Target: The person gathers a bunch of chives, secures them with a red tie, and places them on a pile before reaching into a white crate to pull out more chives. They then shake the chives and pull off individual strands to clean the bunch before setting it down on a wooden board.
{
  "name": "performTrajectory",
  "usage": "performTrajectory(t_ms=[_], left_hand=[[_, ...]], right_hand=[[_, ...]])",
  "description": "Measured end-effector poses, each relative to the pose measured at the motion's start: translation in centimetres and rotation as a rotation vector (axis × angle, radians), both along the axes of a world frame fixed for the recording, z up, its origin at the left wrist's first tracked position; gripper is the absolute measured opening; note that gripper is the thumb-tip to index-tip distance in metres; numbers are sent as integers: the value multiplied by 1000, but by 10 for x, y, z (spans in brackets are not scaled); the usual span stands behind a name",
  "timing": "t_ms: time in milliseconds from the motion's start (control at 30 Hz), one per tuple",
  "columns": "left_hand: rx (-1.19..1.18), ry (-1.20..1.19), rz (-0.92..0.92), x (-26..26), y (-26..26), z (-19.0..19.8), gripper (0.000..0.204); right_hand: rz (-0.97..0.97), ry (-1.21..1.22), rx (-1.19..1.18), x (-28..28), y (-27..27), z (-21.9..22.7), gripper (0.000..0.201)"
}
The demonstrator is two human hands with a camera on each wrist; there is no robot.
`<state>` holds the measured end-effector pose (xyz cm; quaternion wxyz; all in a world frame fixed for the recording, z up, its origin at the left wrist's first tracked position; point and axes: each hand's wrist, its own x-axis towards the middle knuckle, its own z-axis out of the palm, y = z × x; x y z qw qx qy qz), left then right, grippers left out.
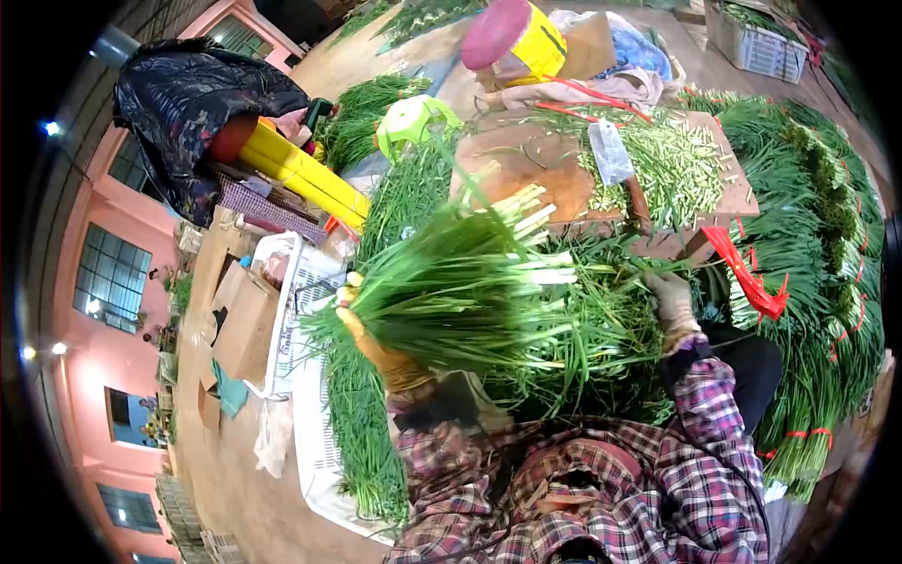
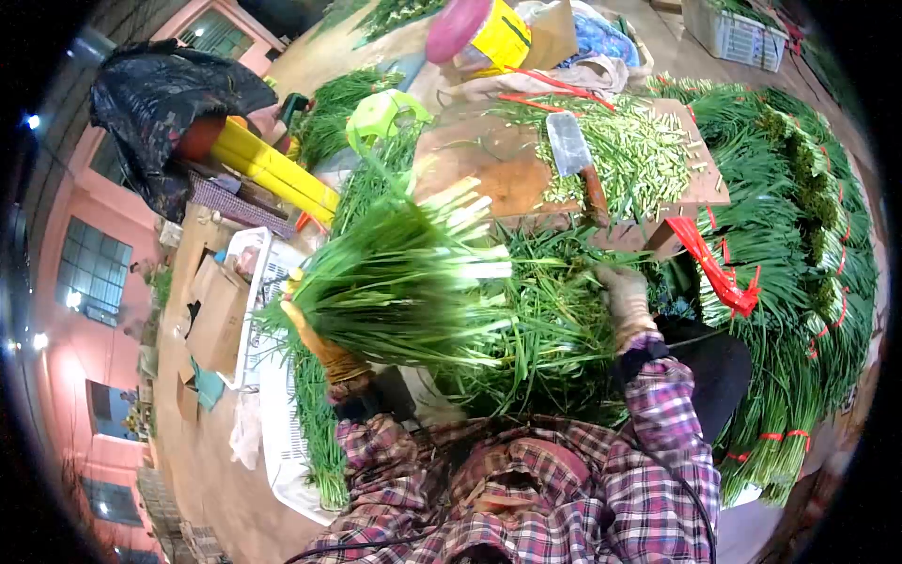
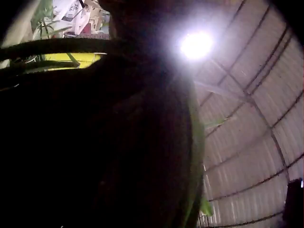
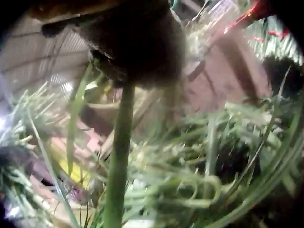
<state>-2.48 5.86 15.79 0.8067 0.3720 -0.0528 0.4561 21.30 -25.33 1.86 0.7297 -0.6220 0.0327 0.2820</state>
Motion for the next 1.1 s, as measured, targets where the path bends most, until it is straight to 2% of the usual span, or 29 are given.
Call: performTrajectory(t_ms=[33, 67, 100, 133, 167, 200, 267, 333, 367, 400, 433, 467, 500, 533, 567, 600, 633, 667, 700, 733, 767, 800, 833, 867, 933, 967, 1000, 1067, 1100], left_hand=[[-533, -525, -546, -4, -2, 4, 29], [-533, -524, -541, -5, -1, 4, 29], [-260, -260, -272, -3, 2, 3, 30], [14, 1, -5, 0, 3, 1, 31], [-324, -215, -117, 4, 6, -7, 33], [-326, -215, -123, 7, 4, -8, 33], [-245, -60, -21, 12, 0, -5, 34], [-195, -46, -30, 15, -9, 3, 33], [-175, -86, -67, 16, -14, 8, 32], [-155, -124, -104, 16, -17, 11, 31], [-145, -55, 71, 16, -14, 8, 31], [-143, -49, 64, 13, -13, 6, 31], [-334, -308, -312, 12, -15, 8, 31], [-182, -258, -298, 12, -15, 10, 31], [-28, -214, -274, 12, -14, 12, 31], [-29, -214, -272, 11, -14, 11, 31], [-176, -289, -281, 9, -12, 11, 30], [-323, -367, -287, 7, -10, 11, 30], [-313, -243, -148, 3, -10, 12, 29], [-305, -104, -18, -1, -11, 12, 28], [-266, -38, -69, -4, -13, 14, 30], [-222, 30, -126, -4, -14, 15, 32], [-647, -713, -629, 4, -15, 14, 38], [-650, -712, -629, 7, -16, 13, 38], [-979, -994, -1052, 9, -20, 11, 41], [-940, -856, -908, 11, -28, 16, 40], [-897, -700, -775, 14, -36, 21, 40], [-630, -653, -617, 20, -40, 20, 40], [-529, -617, -589, 19, -32, 11, 35]], right_hand=[[141, -41, -264, 23, -11, -40, 27], [388, -247, -522, 27, -15, -49, 36], [447, -598, -736, 13, -13, -15, 41], [449, -759, -727, 3, -5, 30, 45], [439, -924, -723, -7, 3, 74, 49], [375, -882, -502, -8, 14, 100, 54], [304, -615, -53, -16, 35, 132, 56], [417, -611, 61, -24, 48, 155, 55], [485, -844, -119, -31, 56, 164, 54], [752, -875, -510, -35, 61, 185, 59], [805, -900, -570, -35, 72, 181, 59], [853, -919, -633, -36, 82, 172, 60], [672, -1114, -535, -40, 85, 165, 48], [671, -1114, -538, -42, 86, 158, 48], [569, -1397, -542, -43, 85, 151, 46], [454, -1676, -535, -46, 85, 148, 45], [766, -1252, -531, -57, 78, 167, 38], [733, -1095, -101, -56, 68, 122, 26], [643, -713, 256, -61, 64, 94, 18], [538, -93, 266, -54, 48, 90, 18], [330, -159, 216, -34, 45, 51, 20], [-5, 1, 147, -21, 35, 32, 25], [159, -342, -215, -15, 23, 34, 28], [324, -677, -583, -13, 11, 36, 32], [105, -1244, -745, -26, 16, 73, 41], [187, -1021, -531, -34, 18, 105, 49], [336, -766, -248, -31, 24, 114, 51], [605, -542, -152, -37, 46, 137, 50], [687, -636, -156, -40, 63, 139, 44]])
